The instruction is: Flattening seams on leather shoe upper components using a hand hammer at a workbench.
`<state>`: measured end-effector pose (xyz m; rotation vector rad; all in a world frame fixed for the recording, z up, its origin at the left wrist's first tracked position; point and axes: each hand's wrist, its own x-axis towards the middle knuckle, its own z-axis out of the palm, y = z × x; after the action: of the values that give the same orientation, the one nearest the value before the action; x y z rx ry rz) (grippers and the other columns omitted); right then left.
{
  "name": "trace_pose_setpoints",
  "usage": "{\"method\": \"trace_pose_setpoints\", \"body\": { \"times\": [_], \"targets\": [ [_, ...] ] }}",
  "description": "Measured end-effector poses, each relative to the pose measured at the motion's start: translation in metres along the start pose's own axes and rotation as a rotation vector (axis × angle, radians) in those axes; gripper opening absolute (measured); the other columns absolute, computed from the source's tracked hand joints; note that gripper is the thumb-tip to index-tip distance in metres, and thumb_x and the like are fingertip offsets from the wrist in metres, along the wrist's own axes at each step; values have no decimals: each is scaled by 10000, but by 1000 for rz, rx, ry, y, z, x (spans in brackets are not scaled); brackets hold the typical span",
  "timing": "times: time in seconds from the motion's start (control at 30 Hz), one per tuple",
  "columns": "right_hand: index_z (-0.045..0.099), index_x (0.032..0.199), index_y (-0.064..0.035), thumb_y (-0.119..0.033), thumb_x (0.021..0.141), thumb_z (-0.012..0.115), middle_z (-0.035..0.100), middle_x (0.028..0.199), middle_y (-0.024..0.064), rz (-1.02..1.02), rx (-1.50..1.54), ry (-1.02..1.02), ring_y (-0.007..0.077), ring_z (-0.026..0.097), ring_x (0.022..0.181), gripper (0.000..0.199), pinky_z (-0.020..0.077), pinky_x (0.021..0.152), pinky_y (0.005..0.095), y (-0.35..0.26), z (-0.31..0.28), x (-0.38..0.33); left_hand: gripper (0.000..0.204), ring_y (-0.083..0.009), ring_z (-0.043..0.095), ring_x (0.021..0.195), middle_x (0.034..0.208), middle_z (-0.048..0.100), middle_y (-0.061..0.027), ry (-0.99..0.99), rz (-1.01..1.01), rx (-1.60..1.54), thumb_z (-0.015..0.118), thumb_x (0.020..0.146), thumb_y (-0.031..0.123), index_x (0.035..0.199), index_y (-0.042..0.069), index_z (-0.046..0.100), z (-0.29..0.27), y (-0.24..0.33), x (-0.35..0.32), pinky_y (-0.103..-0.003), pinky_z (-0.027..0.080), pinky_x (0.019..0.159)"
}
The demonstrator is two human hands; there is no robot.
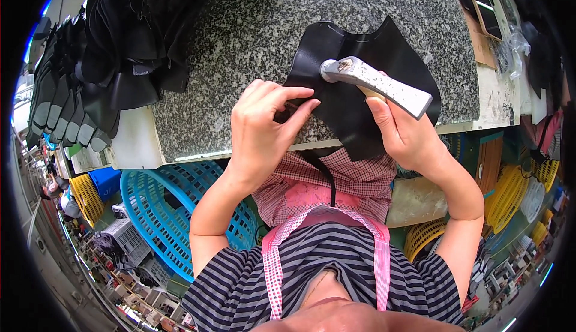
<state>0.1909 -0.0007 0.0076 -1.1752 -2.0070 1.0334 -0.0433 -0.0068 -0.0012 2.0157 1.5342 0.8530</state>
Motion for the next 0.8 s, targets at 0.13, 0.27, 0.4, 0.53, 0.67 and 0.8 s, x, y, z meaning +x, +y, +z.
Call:
{"method": "trace_pose_setpoints", "body": {
  "times": [0.13, 0.27, 0.4, 0.53, 0.67, 0.8],
  "targets": [
    [592, 1216, 54, -84, 1005, 539, 615, 932, 270, 10, 10, -21, 455, 619, 716, 258, 494, 606, 452, -1, -3, 2, 210, -189, 592, 690, 773, 676, -48, -14, -69, 2, 847, 766, 137, 946, 70, 763, -2, 1, -1, -322, 488, 633],
    [592, 1202, 68, -18, 949, 545, 600, 952, 236, -58, -51, -48, 434, 638, 720, 271, 507, 613, 439, -11, -14, 8, 207, -190, 597, 689, 764, 673, -42, -23, -84, 12, 844, 777, 170, 937, 73, 755, -2, 1, 0, -330, 492, 660],
    [593, 1201, 64, 21, 872, 565, 587, 939, 207, -269, -141, 20, 393, 682, 757, 333, 539, 607, 415, -28, -19, 9, 233, -127, 554, 633, 777, 673, -44, -10, -29, 34, 871, 754, 139, 937, 44, 762, -4, -1, -1, -274, 472, 607],
    [580, 1173, 65, -13, 918, 537, 613, 676, 224, 8, -148, -155, 441, 671, 703, 271, 533, 615, 478, -18, -16, 11, 211, -203, 604, 727, 770, 659, -38, -64, -82, 20, 839, 781, 200, 921, 73, 747, -5, -2, 3, -352, 485, 719],
    [614, 1126, 62, -61, 1014, 548, 586, 856, 207, -137, -121, -20, 353, 550, 637, 179, 454, 597, 345, -33, -13, 9, 226, -235, 599, 856, 828, 619, -50, -63, 8, 117, 844, 770, 203, 925, 72, 745, -6, -7, 1, -379, 466, 784],
    [497, 1039, 60, 6, 929, 547, 538, 697, 225, 124, -77, -229, 448, 561, 647, 132, 458, 572, 446, -21, -2, 3, 295, -267, 587, 931, 899, 612, -84, -20, 90, 61, 864, 731, 193, 958, 53, 738, -7, -13, 1, -383, 467, 817]
  ]
}}
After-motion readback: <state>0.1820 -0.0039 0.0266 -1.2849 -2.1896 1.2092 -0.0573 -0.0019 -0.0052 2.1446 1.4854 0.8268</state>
